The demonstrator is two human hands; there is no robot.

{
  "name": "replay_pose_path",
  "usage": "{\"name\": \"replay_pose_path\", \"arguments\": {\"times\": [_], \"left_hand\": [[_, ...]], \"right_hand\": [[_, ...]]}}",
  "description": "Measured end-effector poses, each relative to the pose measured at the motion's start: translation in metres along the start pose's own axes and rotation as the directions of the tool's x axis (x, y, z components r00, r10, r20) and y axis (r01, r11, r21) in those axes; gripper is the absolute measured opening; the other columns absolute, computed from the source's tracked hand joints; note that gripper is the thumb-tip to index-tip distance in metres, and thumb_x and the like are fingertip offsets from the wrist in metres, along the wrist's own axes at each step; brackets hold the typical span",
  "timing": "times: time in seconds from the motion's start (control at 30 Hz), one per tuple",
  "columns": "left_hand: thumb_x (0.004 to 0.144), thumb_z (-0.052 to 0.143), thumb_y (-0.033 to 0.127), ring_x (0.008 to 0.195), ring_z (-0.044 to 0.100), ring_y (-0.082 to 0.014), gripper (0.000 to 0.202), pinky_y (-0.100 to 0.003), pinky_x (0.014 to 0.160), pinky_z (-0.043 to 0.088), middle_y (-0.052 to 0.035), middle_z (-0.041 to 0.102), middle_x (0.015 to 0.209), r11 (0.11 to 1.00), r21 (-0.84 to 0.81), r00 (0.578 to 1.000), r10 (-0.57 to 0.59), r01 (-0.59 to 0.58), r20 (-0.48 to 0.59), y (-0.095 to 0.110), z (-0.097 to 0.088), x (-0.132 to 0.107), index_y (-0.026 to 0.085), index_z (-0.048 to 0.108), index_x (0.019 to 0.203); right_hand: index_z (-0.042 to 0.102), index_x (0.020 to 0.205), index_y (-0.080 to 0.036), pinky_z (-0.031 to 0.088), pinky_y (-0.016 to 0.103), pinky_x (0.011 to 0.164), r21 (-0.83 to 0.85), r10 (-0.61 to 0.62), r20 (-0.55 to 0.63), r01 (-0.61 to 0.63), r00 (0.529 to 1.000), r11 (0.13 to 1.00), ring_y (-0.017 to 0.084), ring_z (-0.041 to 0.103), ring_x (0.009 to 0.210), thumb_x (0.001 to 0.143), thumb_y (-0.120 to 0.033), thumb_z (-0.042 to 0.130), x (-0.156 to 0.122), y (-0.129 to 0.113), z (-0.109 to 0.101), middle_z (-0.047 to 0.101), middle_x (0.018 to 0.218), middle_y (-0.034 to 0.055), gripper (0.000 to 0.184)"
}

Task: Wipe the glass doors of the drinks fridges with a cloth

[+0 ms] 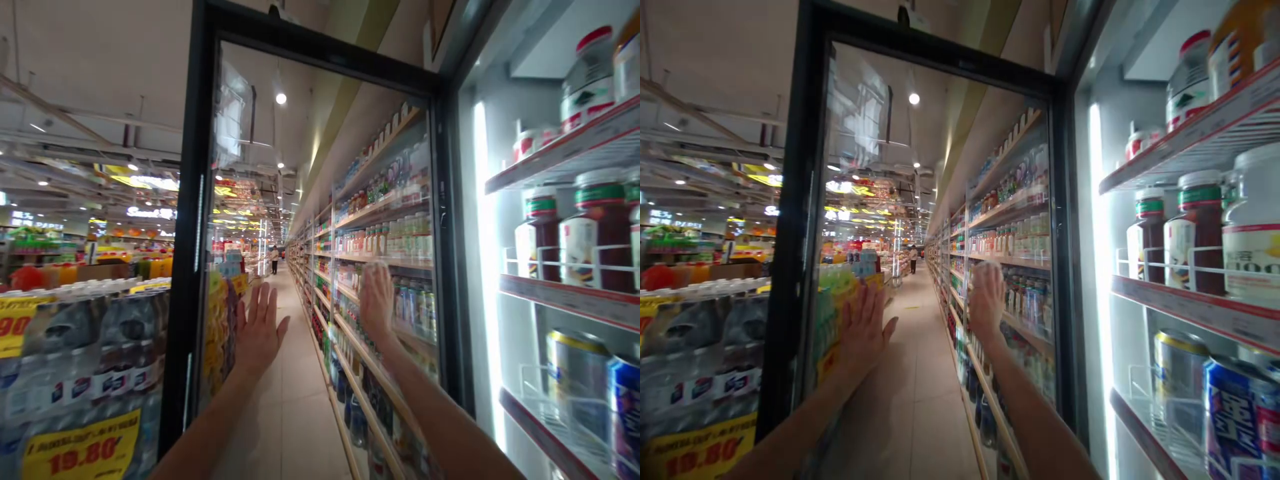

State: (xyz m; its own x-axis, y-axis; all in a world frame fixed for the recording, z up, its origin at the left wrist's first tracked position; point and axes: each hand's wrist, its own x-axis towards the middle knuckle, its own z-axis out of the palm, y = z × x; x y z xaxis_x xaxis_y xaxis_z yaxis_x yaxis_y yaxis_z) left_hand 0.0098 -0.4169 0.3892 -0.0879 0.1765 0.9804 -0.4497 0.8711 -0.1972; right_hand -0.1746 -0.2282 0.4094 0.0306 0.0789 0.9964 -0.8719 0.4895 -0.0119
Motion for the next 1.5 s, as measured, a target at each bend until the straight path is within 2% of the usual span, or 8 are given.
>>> {"name": "replay_pose_path", "arguments": {"times": [0.13,0.23,0.33,0.53,0.7,1.07,1.37,1.5], "left_hand": [[0.09,0.04,0.036,0.137,0.019,-0.0262,0.067,-0.05,0.111,0.015,-0.0141,0.03,0.145,1.0,0.0,1.0,-0.004,0.004,0.024,-0.004,0.003,0.001,0.017,0.007,0.145],[0.09,0.04,0.036,0.137,0.019,-0.0265,0.066,-0.051,0.111,0.015,-0.0139,0.03,0.145,1.0,-0.009,1.0,-0.006,0.007,0.029,-0.005,0.006,0.0,0.017,0.008,0.145],[0.09,0.04,0.037,0.137,0.018,-0.0268,0.067,-0.051,0.111,0.016,-0.0138,0.029,0.145,1.0,0.012,1.0,0.0,0.0,0.024,-0.005,0.008,-0.001,0.017,0.007,0.145],[0.091,0.038,0.038,0.137,0.018,-0.0264,0.065,-0.05,0.111,0.016,-0.0144,0.029,0.145,1.0,0.02,1.0,0.013,-0.014,0.025,-0.006,0.009,0.001,0.016,0.008,0.145],[0.09,0.039,0.037,0.137,0.02,-0.0271,0.065,-0.051,0.111,0.015,-0.0158,0.03,0.144,1.0,0.016,1.0,0.01,-0.01,0.02,-0.008,0.007,-0.002,0.016,0.009,0.145],[0.092,0.031,0.023,0.137,0.023,-0.0198,0.054,-0.041,0.108,0.032,-0.0138,0.038,0.141,0.933,-0.291,0.977,0.211,-0.213,-0.041,0.075,0.022,0.056,0.012,0.017,0.143],[0.091,0.034,0.028,0.136,0.025,-0.0258,0.042,-0.05,0.109,0.026,-0.017,0.038,0.14,0.999,-0.023,0.993,-0.045,0.042,-0.113,-0.045,-0.016,0.129,0.011,0.041,0.129],[0.089,0.038,0.029,0.136,0.024,-0.023,0.041,-0.045,0.111,0.026,-0.0133,0.043,0.137,0.992,-0.004,0.99,0.129,-0.129,-0.064,-0.038,-0.03,0.089,0.013,0.045,0.127]], "right_hand": [[0.046,0.13,-0.031,0.025,0.044,0.109,0.117,-0.475,0.205,0.461,0.856,0.88,0.02,0.024,0.137,0.086,-0.013,0.041,-0.021,-0.018,0.001,0.045,0.139,0.0027,0.049],[0.041,0.134,-0.025,0.028,0.05,0.106,-0.023,-0.078,0.047,0.079,0.996,0.997,0.023,0.025,0.136,0.088,-0.018,0.035,-0.002,0.017,-0.006,0.041,0.141,0.0089,0.047],[0.029,0.141,-0.015,0.029,0.053,0.105,-0.012,0.21,-0.142,-0.213,0.967,0.977,0.026,0.024,0.137,0.088,-0.02,0.03,0.015,0.028,-0.003,0.036,0.143,0.0152,0.053],[0.038,0.136,-0.027,0.026,0.043,0.109,0.187,-0.45,0.196,0.418,0.871,0.889,0.018,0.023,0.137,0.085,-0.014,0.037,-0.002,-0.039,0.017,0.043,0.14,0.0034,0.053],[0.042,0.134,-0.011,0.027,0.049,0.107,0.124,0.067,-0.089,-0.056,0.994,0.991,0.026,0.02,0.138,0.088,-0.019,0.031,0.043,-0.028,0.019,0.03,0.146,0.0168,0.048],[0.005,0.147,-0.02,0.037,0.035,0.104,0.575,-0.064,0.122,-0.018,0.99,0.818,0.015,0.036,0.132,0.094,-0.024,0.014,0.015,-0.074,0.009,0.035,0.145,0.0075,0.053],[0.021,0.144,-0.022,0.02,0.055,0.108,-0.015,-0.165,0.11,0.168,0.98,0.986,0.026,0.02,0.138,0.091,-0.031,0.033,0.011,0.002,0.007,0.028,0.148,0.0118,0.055],[0.018,0.145,-0.023,0.02,0.054,0.108,-0.032,-0.187,0.063,0.189,0.98,0.981,0.026,0.021,0.138,0.091,-0.031,0.032,0.006,0.0,0.008,0.027,0.149,0.0117,0.057]]}}
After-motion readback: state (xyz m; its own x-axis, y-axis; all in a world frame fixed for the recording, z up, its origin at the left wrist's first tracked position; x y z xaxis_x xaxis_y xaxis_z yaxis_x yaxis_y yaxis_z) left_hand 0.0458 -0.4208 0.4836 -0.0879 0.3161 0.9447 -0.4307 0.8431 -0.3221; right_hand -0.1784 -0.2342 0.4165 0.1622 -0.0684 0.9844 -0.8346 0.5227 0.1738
